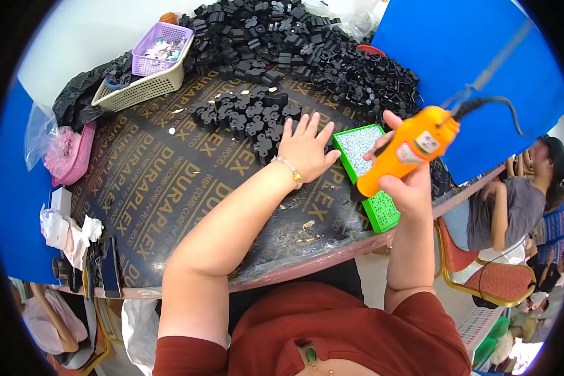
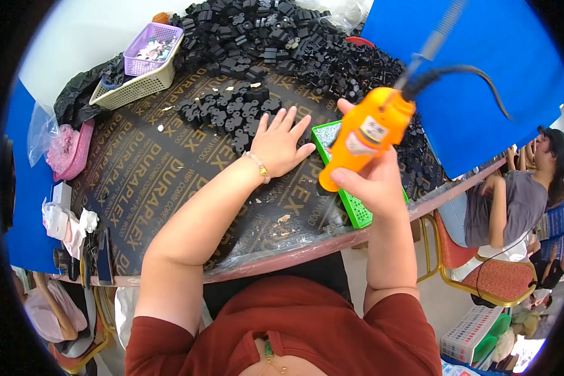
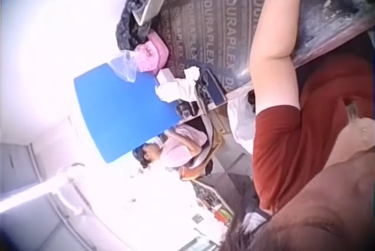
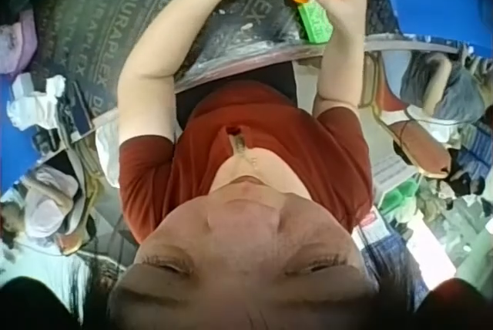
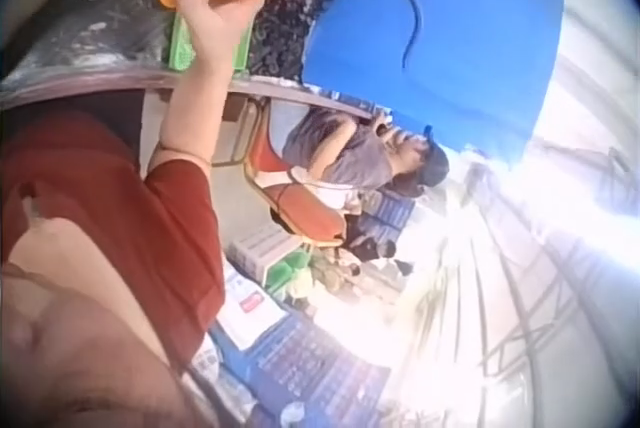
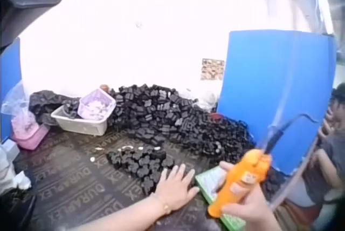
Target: The worker is assembling small black plastic components by using an electric screwdriver to drive screws into pre-aligned holes.
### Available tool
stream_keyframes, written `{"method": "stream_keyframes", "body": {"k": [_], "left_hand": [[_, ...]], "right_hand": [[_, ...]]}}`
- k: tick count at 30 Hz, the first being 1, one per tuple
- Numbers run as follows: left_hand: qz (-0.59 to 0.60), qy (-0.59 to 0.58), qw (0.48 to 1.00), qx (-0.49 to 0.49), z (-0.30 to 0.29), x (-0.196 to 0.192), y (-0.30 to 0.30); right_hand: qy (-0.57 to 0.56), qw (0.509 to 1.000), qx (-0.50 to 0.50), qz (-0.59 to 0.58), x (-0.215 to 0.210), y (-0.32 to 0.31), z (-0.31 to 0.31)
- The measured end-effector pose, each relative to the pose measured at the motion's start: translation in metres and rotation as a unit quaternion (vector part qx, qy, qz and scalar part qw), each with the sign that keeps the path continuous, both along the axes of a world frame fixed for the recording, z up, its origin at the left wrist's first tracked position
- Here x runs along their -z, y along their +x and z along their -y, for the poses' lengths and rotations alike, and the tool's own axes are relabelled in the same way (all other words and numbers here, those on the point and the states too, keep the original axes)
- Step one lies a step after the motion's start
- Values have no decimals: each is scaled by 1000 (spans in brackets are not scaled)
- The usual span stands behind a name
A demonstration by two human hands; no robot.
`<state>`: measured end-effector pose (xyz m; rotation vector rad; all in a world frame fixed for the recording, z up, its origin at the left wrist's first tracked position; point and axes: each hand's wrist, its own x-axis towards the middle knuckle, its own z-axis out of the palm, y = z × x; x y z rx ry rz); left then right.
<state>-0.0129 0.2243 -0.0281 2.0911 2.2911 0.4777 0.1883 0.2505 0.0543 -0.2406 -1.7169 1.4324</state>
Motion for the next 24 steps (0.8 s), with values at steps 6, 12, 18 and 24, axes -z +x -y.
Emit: {"method": "stream_keyframes", "body": {"k": [6,12,18,24], "left_hand": [[-39,-9,999,-9,9,16,-9],[-57,-3,995,79,54,8,-21],[-30,-47,990,127,102,-10,-26],[-23,-54,991,123,100,-13,-28]], "right_hand": [[-18,994,-74,-73,2,21,-27],[-57,996,29,-58,10,27,-48],[-28,993,88,-67,22,27,-63],[-30,991,96,-86,20,38,-68]]}}
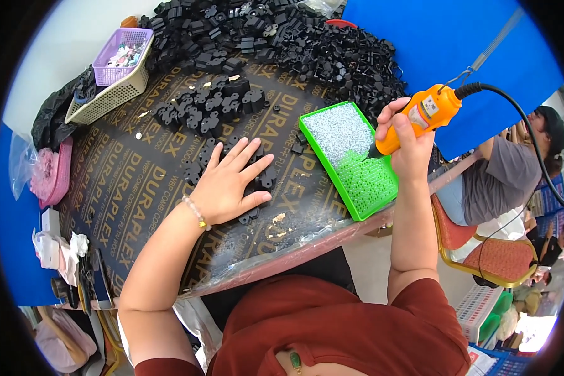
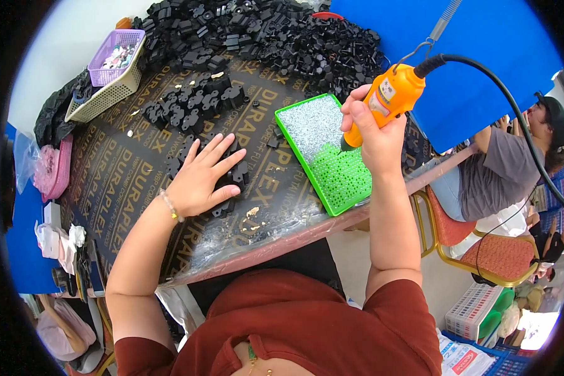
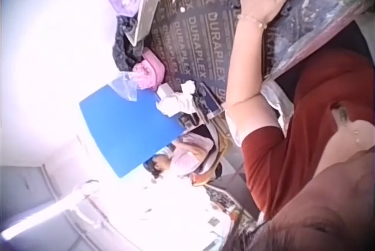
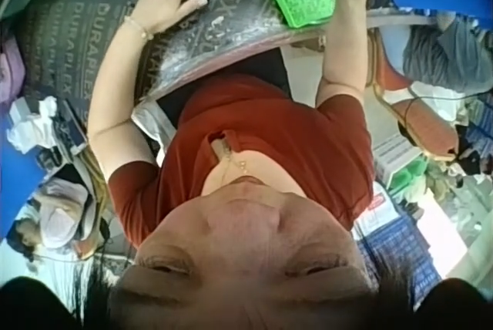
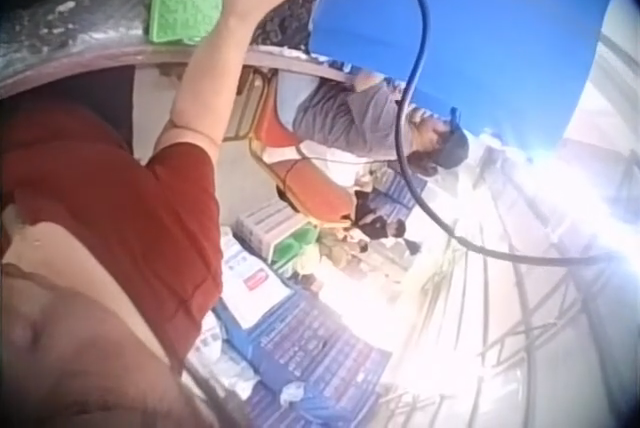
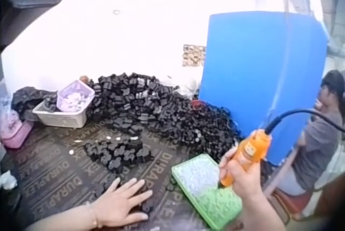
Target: The worker is assembling small black plastic components by using an electric screwdriver to drive screws into pre-aligned holes.
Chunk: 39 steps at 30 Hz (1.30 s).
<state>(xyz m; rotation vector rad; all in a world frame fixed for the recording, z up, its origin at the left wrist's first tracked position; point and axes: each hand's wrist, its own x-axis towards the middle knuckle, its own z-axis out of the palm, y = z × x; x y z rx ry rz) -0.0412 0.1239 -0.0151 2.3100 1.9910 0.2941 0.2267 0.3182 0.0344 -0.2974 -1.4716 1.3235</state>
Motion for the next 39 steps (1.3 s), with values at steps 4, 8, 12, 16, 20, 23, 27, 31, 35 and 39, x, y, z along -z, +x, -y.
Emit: {"method": "stream_keyframes", "body": {"k": [4,8,12,16,20,23,27,31,35,39], "left_hand": [[-24,33,999,-10,-7,7,9],[-52,69,996,-20,-2,-6,14],[-47,98,991,-72,13,-21,16],[218,140,957,-133,25,-25,-1],[421,253,852,-183,38,5,-28],[485,277,808,-190,39,23,-42],[609,263,716,-218,37,23,-48],[670,279,649,-226,37,26,-55],[686,299,622,-229,37,26,-57],[699,294,614,-220,36,23,-55]], "right_hand": [[144,972,183,-16,-16,-11,11],[463,812,353,42,-27,7,63],[537,739,96,396,-2,-73,55],[548,571,81,606,59,-96,19],[627,501,108,586,77,-104,13],[646,525,102,545,79,-99,11],[641,543,93,535,67,-106,7],[560,615,59,552,55,-126,2],[343,821,90,447,46,-154,-11],[298,810,135,486,58,-172,-46]]}}
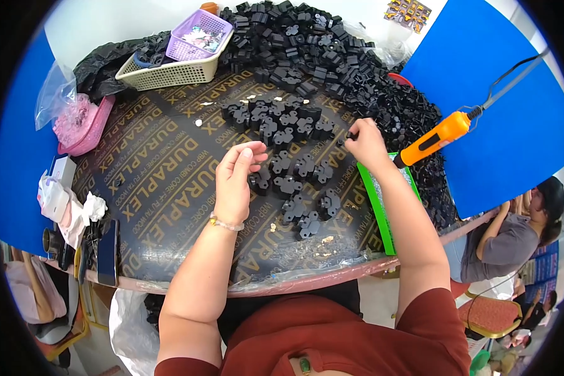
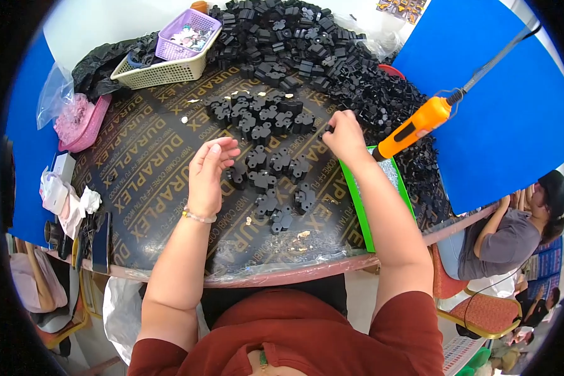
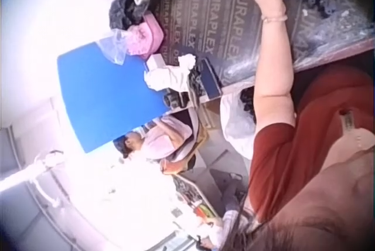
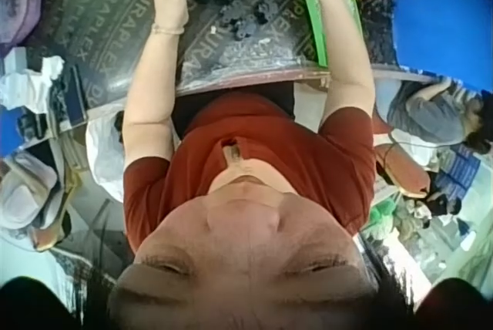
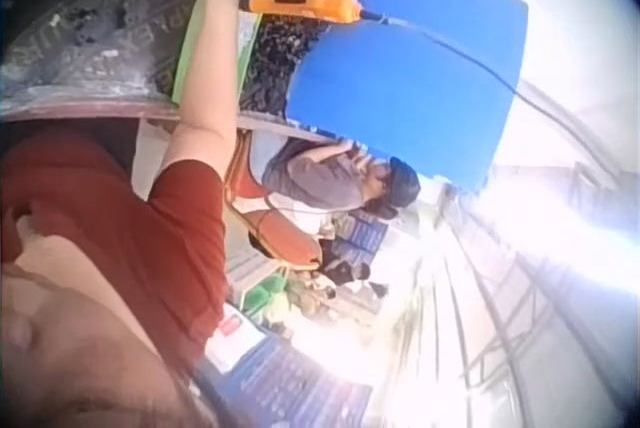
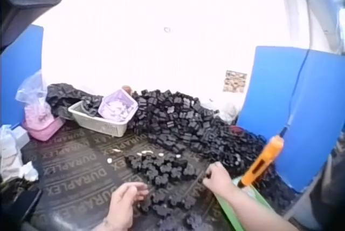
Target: The worker is assembling small black plastic components by using an electric screwdriver to drive screws into pre-aligned holes.
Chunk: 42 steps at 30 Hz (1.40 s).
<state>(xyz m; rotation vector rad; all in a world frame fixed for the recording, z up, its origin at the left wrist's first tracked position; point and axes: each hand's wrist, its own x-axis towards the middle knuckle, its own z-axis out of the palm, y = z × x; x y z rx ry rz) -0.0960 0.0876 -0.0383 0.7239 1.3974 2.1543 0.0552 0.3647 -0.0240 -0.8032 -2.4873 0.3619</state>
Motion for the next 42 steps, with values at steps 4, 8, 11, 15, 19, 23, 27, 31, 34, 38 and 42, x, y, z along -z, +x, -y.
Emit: {"method": "stream_keyframes", "body": {"k": [4,8,11,15,19,23,27,31,34,38,42], "left_hand": [[3,-3,1000,2,1,2,-1],[9,2,1000,-3,3,2,-1],[15,1,1000,-7,3,1,-2],[18,5,1000,-7,2,1,0],[24,9,1000,-9,1,-2,0],[21,19,999,-22,1,0,0],[16,23,999,-32,0,1,3],[-5,6,999,-47,4,5,0],[1,12,999,-48,2,5,-3],[20,30,996,-83,6,7,-12],[14,30,997,-69,3,2,-4]], "right_hand": [[-64,996,1,60,15,-20,-6],[-59,988,-4,141,20,-35,-7],[-52,987,-16,150,17,-44,-6],[-58,989,-26,132,22,-43,-13],[-127,985,-11,116,21,-37,-27],[-259,966,19,13,-16,-48,-16],[-383,916,-111,-38,-63,-89,6],[-359,894,-267,23,-106,-190,26],[-329,885,-231,-235,-144,-256,48],[-375,833,-301,-275,-140,-284,75],[-367,841,-243,-316,-106,-242,86]]}}
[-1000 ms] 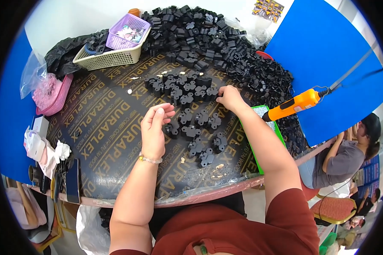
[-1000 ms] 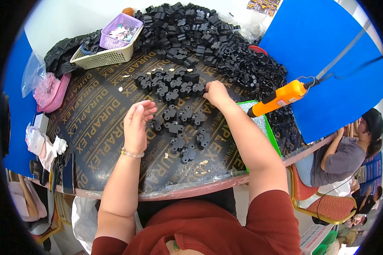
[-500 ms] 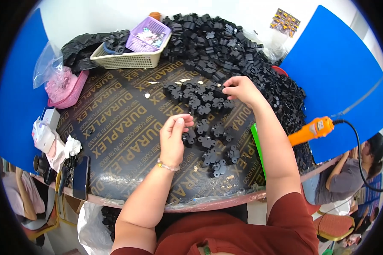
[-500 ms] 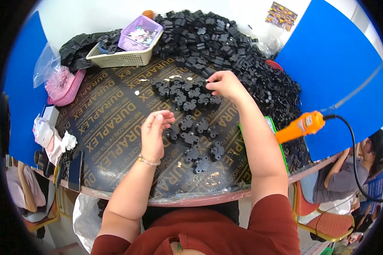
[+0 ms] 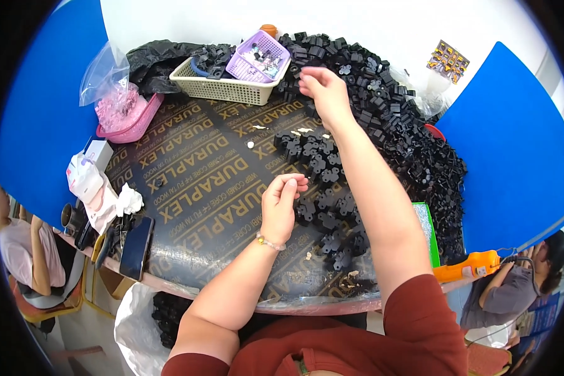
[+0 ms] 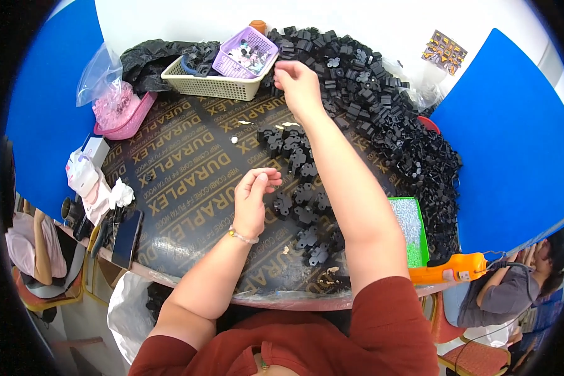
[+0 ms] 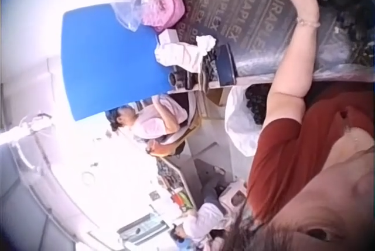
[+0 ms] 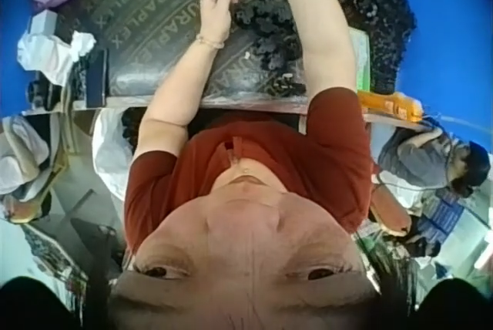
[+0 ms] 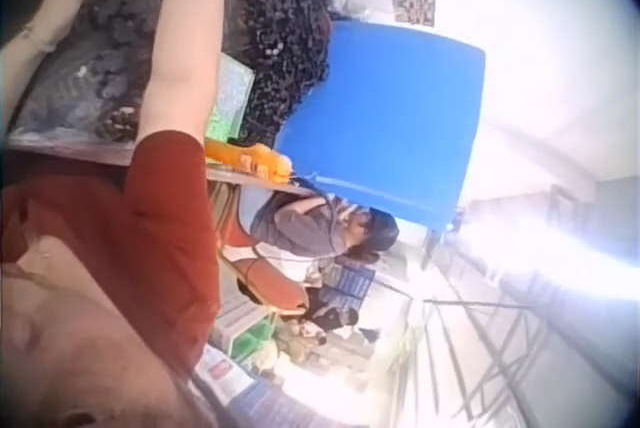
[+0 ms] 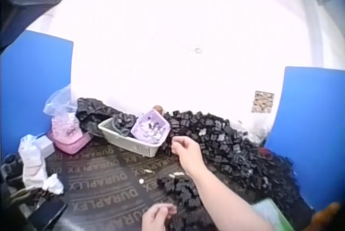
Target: The worker is assembling small black plastic components by using an electric screwdriver to drive screws into pre-aligned holes.
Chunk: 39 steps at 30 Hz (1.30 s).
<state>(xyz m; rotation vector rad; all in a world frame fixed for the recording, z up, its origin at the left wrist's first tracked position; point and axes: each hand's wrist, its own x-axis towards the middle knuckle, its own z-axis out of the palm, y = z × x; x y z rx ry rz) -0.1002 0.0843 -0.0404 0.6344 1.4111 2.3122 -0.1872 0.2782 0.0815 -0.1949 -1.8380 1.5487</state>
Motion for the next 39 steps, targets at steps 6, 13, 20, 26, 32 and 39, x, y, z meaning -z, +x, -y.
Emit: {"method": "stream_keyframes", "body": {"k": [6,13,20,26,32,39], "left_hand": [[-76,-13,997,11,-2,2,11],[-173,-18,985,17,-1,-9,20],[-530,-199,824,43,15,-32,59],[-601,-285,735,133,21,-36,84],[-660,-274,684,148,16,-32,77],[-635,-198,686,295,8,-23,97]], "right_hand": [[-20,993,51,-106,-14,93,50],[563,751,333,-91,-61,303,149],[443,720,501,-185,-13,427,82],[5,983,164,-87,36,434,26],[-11,991,136,-2,21,430,31],[-17,993,59,-106,38,433,-4]]}}
